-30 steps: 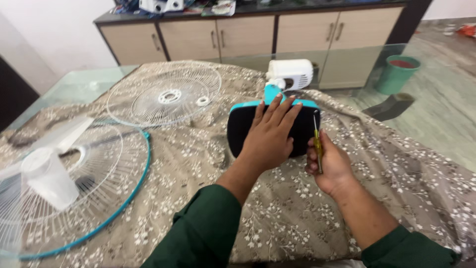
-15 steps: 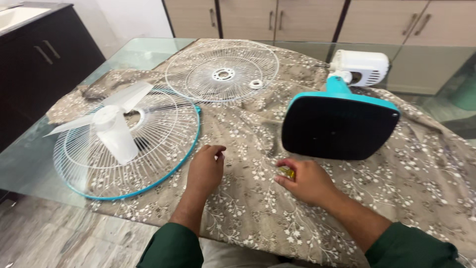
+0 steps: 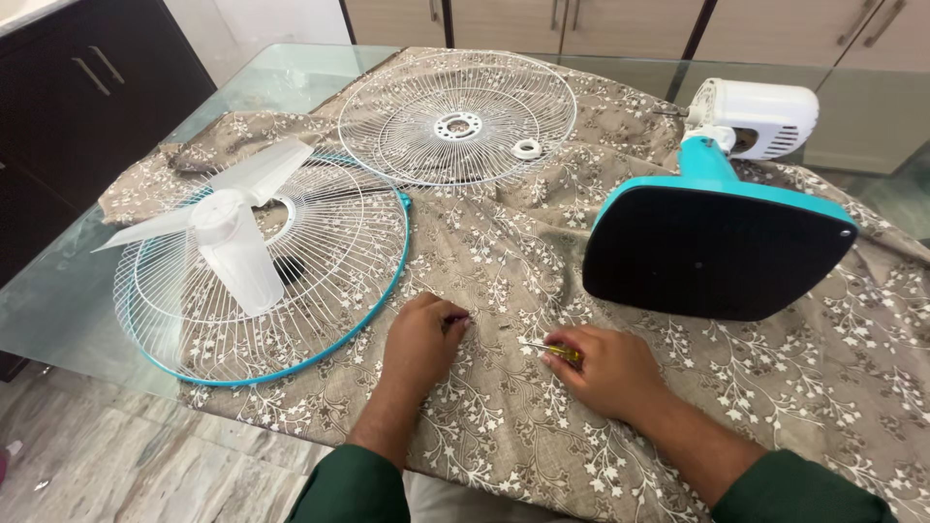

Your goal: The person reassembles a disassembled electric fan on a table. They connect a capacitor to the motor housing, secure the rear cover with screws, then attach the front grille to the motor shaft.

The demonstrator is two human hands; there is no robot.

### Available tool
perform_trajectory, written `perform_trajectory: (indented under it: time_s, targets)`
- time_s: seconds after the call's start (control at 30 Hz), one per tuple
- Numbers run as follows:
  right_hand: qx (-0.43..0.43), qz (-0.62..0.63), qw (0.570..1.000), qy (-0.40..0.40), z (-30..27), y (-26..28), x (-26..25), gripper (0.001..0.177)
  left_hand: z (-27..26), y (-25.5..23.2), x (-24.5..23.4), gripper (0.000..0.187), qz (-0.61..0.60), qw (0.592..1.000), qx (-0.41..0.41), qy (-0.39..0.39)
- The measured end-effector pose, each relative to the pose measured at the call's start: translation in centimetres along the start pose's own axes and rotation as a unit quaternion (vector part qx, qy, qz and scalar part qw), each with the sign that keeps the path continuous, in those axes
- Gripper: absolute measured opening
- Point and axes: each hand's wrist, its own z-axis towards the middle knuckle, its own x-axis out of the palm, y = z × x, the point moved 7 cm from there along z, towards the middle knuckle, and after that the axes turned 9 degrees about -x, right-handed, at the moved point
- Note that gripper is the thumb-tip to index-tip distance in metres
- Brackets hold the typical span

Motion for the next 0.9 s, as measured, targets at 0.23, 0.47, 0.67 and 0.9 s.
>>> perform_trajectory:
  time_s: [0.23, 0.47, 0.67, 0.9]
  targets:
    - [0.006, 0.006, 1.0, -0.001, -0.1, -0.3, 0.2, 0.041, 0.1, -1.0, 0.4, 0.016, -0.009, 0.997, -0.057, 0.05]
    - [-0.068, 0.132, 0.976, -0.162, -0.8, -0.1, -2.5, 0.029, 0.0, -6.2, 4.7, 0.019, -0.153, 0.982, -0.061, 0.096]
    - [-0.077, 0.137, 0.966, -0.205, -2.5, -1.3, -3.7, 0.025, 1.8, -11.3, 7.2, 0.018, -0.073, 0.995, -0.01, 0.071]
    - [-0.079, 0.069, 0.974, -0.2, -4.1, -3.8, -3.3, 0.022, 2.7, -12.2, 9.3, 0.015, -0.016, 0.998, -0.014, 0.054]
